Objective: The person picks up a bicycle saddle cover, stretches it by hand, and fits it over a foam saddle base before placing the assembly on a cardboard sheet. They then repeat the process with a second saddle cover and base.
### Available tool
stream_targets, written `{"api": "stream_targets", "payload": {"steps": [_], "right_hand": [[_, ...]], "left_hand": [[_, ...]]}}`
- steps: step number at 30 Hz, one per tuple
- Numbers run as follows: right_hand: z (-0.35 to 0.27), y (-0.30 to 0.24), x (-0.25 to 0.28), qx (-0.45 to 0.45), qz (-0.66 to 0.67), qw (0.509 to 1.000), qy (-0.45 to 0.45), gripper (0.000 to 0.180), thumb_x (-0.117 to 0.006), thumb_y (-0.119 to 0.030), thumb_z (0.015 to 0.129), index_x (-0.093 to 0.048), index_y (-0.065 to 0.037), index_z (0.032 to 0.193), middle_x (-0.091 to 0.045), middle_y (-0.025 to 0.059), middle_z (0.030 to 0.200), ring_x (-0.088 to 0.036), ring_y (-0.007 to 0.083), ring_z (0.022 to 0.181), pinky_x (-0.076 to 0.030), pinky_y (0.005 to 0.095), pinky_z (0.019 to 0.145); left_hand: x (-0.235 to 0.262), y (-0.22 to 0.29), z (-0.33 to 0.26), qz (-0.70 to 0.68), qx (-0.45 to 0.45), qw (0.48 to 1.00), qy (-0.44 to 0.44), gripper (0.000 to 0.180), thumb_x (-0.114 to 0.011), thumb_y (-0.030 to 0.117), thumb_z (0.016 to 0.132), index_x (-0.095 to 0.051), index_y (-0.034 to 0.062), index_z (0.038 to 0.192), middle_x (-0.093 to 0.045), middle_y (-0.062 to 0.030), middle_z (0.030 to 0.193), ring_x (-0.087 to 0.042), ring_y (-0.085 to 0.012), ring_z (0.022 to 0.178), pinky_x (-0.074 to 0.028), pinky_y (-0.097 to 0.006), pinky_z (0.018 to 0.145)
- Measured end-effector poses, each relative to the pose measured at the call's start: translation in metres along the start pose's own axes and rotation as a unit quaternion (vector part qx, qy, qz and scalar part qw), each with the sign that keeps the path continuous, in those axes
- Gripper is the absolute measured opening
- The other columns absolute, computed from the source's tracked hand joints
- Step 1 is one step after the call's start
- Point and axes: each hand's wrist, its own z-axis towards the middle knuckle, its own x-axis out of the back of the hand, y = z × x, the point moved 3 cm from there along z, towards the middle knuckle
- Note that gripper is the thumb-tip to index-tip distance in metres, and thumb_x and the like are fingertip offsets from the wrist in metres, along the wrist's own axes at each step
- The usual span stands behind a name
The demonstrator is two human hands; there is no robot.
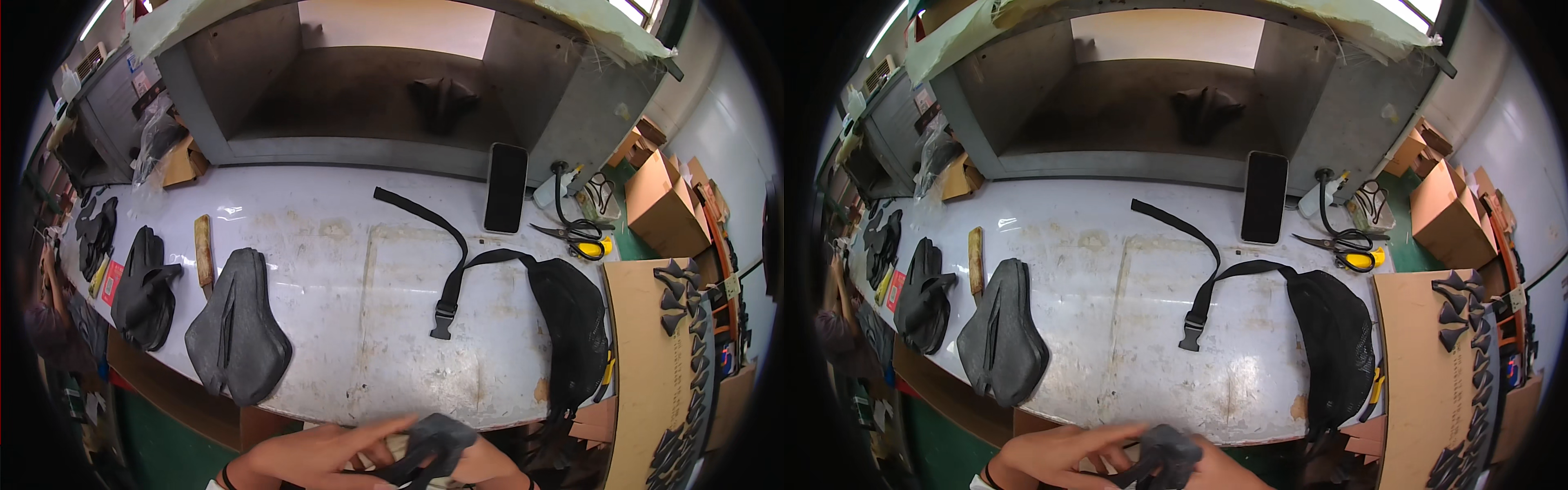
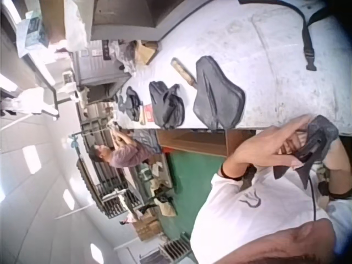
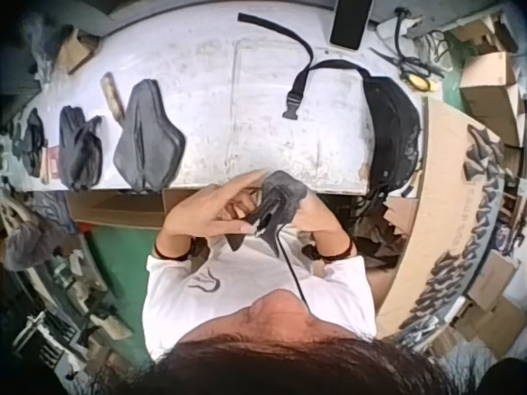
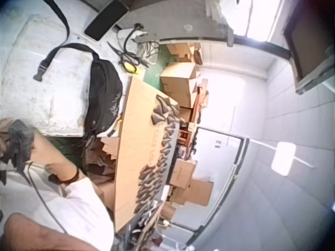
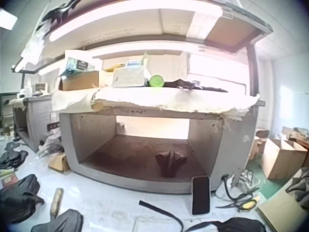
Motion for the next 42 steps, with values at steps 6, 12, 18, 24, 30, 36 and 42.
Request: {"api": "stream_targets", "payload": {"steps": [6,12,18,24,30,36,42], "right_hand": [[0.001,0.015,0.004,0.069,0.308,0.949,0.026,0.023,-0.063,-0.018,0.083,-0.063,0.005,0.085,-0.06,0.0176,0.093,-0.057,0.0293,0.09,-0.045,0.0398,0.08],[-0.017,0.047,0.012,0.034,0.226,0.969,0.096,0.02,-0.066,-0.01,0.083,-0.063,0.009,0.085,-0.067,0.019,0.086,-0.066,0.0258,0.08,-0.05,0.0369,0.072],[-0.001,0.04,0.011,0.128,0.187,0.964,0.142,0.018,-0.077,0.002,0.071,-0.064,0.011,0.079,-0.068,0.0193,0.076,-0.067,0.0218,0.066,-0.053,0.0305,0.059],[0.005,0.048,0.011,0.128,0.184,0.965,0.135,0.019,-0.078,0.002,0.068,-0.062,0.009,0.074,-0.066,0.0171,0.067,-0.063,0.0189,0.055,-0.05,0.0282,0.05],[0.011,0.037,-0.005,0.104,0.339,0.932,0.08,0.02,-0.073,0.001,0.074,-0.055,0.007,0.07,-0.063,0.019,0.064,-0.061,0.021,0.052,-0.049,0.0298,0.049],[-0.005,0.04,-0.014,0.169,0.118,0.94,0.273,0.019,-0.068,0.0,0.08,-0.052,0.002,0.07,-0.061,0.0164,0.063,-0.059,0.0216,0.051,-0.048,0.0319,0.048],[-0.006,0.03,-0.004,0.063,0.341,0.924,0.161,0.044,-0.065,-0.038,0.087,-0.059,0.0,0.064,-0.063,0.0159,0.062,-0.059,0.02,0.048,-0.044,0.0303,0.04]], "left_hand": [[-0.008,0.015,0.003,-0.006,-0.155,0.982,0.11,0.062,-0.069,0.006,0.085,-0.043,0.0044,0.141,-0.055,-0.0041,0.071,-0.048,-0.0114,0.058,-0.038,-0.024,0.052],[-0.002,-0.002,0.004,0.017,-0.111,0.993,0.038,0.054,-0.063,0.019,0.093,-0.044,0.0225,0.143,-0.07,-0.0075,0.089,-0.063,-0.0134,0.071,-0.049,-0.027,0.065],[-0.001,0.001,0.012,-0.029,-0.139,0.989,0.046,0.045,-0.065,0.012,0.091,-0.053,0.0086,0.134,-0.069,-0.0073,0.081,-0.054,-0.007,0.06,-0.043,-0.024,0.056],[-0.001,-0.003,0.01,-0.005,-0.171,0.983,0.061,0.042,-0.064,0.013,0.091,-0.056,0.0096,0.132,-0.07,-0.0073,0.091,-0.059,-0.0085,0.065,-0.045,-0.025,0.059],[-0.005,-0.015,0.007,0.082,-0.144,0.986,-0.003,0.042,-0.058,0.018,0.095,-0.051,0.0135,0.136,-0.069,-0.0104,0.104,-0.067,-0.0188,0.085,-0.049,-0.028,0.074],[-0.012,0.005,0.012,0.088,-0.334,0.931,0.116,0.056,-0.065,0.008,0.089,-0.044,0.0053,0.141,-0.062,-0.0115,0.077,-0.056,-0.0149,0.058,-0.042,-0.026,0.054],[-0.005,0.0,0.003,0.0,-0.221,0.972,0.085,0.046,-0.059,0.006,0.092,-0.047,0.0017,0.137,-0.065,-0.0112,0.081,-0.058,-0.0137,0.062,-0.044,-0.026,0.057]]}}
